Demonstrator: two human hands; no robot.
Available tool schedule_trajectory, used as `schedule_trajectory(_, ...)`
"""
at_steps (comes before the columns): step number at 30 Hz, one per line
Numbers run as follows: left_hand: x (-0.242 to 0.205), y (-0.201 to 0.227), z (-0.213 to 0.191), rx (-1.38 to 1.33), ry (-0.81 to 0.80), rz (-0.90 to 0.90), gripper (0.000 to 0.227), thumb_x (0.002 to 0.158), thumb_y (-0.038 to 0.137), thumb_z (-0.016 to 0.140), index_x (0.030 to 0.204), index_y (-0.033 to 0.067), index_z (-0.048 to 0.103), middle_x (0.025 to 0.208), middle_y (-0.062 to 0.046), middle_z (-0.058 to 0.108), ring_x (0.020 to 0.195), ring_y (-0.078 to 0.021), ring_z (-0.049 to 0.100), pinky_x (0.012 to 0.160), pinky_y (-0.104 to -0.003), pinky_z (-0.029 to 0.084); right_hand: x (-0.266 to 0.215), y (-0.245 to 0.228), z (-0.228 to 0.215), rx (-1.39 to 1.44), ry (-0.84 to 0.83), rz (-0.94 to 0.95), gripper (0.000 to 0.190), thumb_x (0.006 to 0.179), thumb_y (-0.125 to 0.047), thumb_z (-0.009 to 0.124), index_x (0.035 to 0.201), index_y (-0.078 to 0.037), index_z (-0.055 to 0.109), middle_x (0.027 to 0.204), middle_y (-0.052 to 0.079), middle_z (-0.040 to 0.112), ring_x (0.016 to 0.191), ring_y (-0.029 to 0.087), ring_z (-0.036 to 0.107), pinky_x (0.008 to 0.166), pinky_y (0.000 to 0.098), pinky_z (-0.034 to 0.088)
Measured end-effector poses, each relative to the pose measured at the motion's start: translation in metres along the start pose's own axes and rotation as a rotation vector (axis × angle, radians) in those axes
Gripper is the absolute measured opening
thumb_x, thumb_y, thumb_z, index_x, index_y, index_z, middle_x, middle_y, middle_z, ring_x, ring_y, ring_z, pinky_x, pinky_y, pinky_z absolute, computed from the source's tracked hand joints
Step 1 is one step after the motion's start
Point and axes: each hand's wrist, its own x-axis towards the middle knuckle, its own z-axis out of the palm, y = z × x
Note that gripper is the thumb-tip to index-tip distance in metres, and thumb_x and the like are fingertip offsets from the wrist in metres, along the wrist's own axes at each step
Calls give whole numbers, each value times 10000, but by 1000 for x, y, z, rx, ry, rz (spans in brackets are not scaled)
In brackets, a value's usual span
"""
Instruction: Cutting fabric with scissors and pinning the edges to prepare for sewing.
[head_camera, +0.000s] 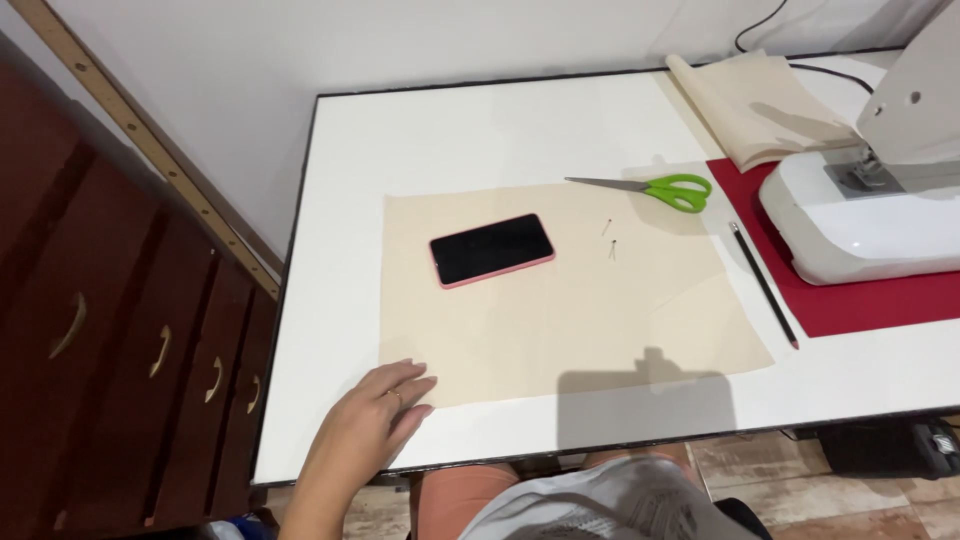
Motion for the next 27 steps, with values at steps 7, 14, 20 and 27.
schedule_trajectory(7, -2, -5, -14, -51, -140, -16, 363, 945, 177, 658, 1293, 91, 710, 1427, -30, 637, 1380, -180, 543, 1067, -385, 496, 48, 5, 136, 76, -25, -107, 73, 883, -152, 715, 936, -111, 746, 938, 43, 770, 887, 170, 721, 837, 317, 532)
schedule_trajectory(14, -1, 6, -28, -128, -244, -146, 538, 937, 232, 699, 1435, 189, 500, 1451, -122, 594, 1220, -298, 646, 912, -439, 534, 61, 51, 294, -213, -480, -129, 297, 903, -225, 739, 1191, -173, 693, 1132, 13, 673, 953, 253, 666, 792, 420, 544)
schedule_trajectory(20, -9, -10, -20, -66, -170, -62, 477, 878, 202, 767, 1336, 138, 652, 1306, -100, 704, 1344, -291, 580, 1184, -465, 372, 63, 62, 315, -406, -592, -27, 279, 932, -401, 637, 1005, -140, 569, 982, 80, 605, 979, 334, 645, 804, 482, 558)
schedule_trajectory(27, -11, -14, -28, -26, -94, -4, 207, 886, 189, 754, 1070, 96, 757, 1220, -50, 747, 1267, -267, 644, 1160, -462, 413, 62, 63, 323, -594, -500, -102, 150, 946, -278, 614, 917, -143, 553, 939, 10, 584, 955, 237, 642, 766, 349, 572)
